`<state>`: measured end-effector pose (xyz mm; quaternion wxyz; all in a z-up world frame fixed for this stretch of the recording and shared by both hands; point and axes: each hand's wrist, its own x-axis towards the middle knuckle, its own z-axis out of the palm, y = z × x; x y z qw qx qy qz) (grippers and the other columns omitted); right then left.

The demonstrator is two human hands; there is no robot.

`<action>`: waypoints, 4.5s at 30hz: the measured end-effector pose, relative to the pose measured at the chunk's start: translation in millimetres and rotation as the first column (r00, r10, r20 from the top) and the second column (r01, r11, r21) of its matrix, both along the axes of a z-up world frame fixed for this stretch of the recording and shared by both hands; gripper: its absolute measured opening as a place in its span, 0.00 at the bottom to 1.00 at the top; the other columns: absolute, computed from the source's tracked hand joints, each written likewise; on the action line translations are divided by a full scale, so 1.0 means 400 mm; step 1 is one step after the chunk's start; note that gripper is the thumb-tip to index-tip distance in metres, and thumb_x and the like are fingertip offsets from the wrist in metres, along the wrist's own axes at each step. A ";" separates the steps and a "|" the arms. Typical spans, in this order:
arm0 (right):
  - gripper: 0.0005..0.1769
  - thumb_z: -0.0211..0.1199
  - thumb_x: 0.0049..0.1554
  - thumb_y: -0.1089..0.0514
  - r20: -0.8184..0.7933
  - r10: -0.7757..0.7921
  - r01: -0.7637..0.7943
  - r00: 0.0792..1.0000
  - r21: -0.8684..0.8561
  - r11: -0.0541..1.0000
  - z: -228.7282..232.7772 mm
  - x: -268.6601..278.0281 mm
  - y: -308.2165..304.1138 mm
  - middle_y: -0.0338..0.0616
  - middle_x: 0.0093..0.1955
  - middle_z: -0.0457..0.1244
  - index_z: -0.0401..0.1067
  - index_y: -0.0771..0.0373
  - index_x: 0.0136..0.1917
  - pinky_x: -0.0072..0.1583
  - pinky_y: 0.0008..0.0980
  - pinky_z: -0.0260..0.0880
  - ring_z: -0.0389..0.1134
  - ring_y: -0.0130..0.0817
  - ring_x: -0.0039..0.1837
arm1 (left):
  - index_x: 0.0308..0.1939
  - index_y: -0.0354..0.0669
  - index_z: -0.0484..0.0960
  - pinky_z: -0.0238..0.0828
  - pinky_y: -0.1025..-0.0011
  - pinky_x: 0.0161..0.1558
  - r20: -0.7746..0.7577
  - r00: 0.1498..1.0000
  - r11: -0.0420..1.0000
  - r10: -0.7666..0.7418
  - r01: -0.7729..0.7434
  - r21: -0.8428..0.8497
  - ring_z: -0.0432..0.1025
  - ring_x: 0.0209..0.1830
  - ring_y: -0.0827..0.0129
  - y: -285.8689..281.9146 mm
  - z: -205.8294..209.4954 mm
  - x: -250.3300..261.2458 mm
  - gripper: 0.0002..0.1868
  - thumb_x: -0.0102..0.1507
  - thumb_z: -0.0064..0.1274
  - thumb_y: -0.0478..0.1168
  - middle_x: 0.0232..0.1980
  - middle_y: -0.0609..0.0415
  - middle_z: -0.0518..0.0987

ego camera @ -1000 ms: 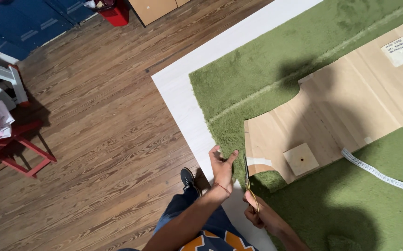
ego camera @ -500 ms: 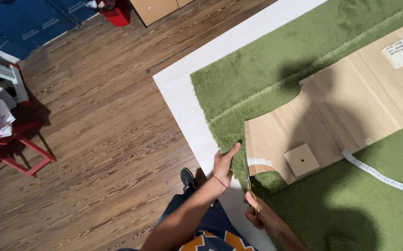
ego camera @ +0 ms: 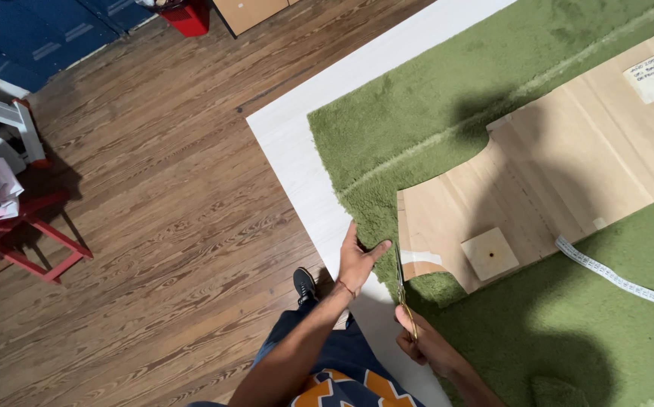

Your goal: Measure and cut green fabric according to a cardboard template using scissors and a measuring tape.

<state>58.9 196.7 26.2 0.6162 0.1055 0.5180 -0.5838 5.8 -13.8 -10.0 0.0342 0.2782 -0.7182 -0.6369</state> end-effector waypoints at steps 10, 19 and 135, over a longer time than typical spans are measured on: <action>0.30 0.44 0.58 0.23 -0.041 0.033 -0.032 0.999 0.027 0.999 -0.001 -0.014 -0.010 0.32 0.21 0.43 0.55 0.51 0.50 0.27 0.28 0.35 0.38 0.22 0.23 | 0.78 0.37 0.54 0.75 0.68 0.63 -0.123 0.992 0.897 -0.034 0.084 0.434 0.72 0.64 0.63 -0.035 0.110 -0.006 0.54 0.52 0.68 0.31 0.66 0.45 0.75; 0.33 0.43 0.58 0.22 -0.049 0.069 -0.067 0.996 0.038 0.997 0.016 -0.027 -0.012 0.32 0.22 0.44 0.58 0.52 0.52 0.28 0.28 0.35 0.37 0.21 0.23 | 0.82 0.35 0.30 0.67 0.65 0.71 -0.121 0.980 0.945 -0.157 0.185 0.269 0.66 0.73 0.59 -0.046 0.029 0.017 0.78 0.43 0.77 0.37 0.77 0.38 0.65; 0.48 0.83 0.38 0.35 -0.835 0.547 0.670 0.065 0.443 0.596 0.102 -0.355 0.059 0.50 0.54 0.66 0.65 0.64 0.60 0.69 0.55 0.53 0.62 0.50 0.64 | 0.79 0.56 0.58 0.20 0.32 0.77 0.348 0.611 -0.045 -0.711 0.455 -0.890 0.46 0.84 0.58 -0.035 0.143 -0.126 0.53 0.59 0.36 0.81 0.83 0.51 0.54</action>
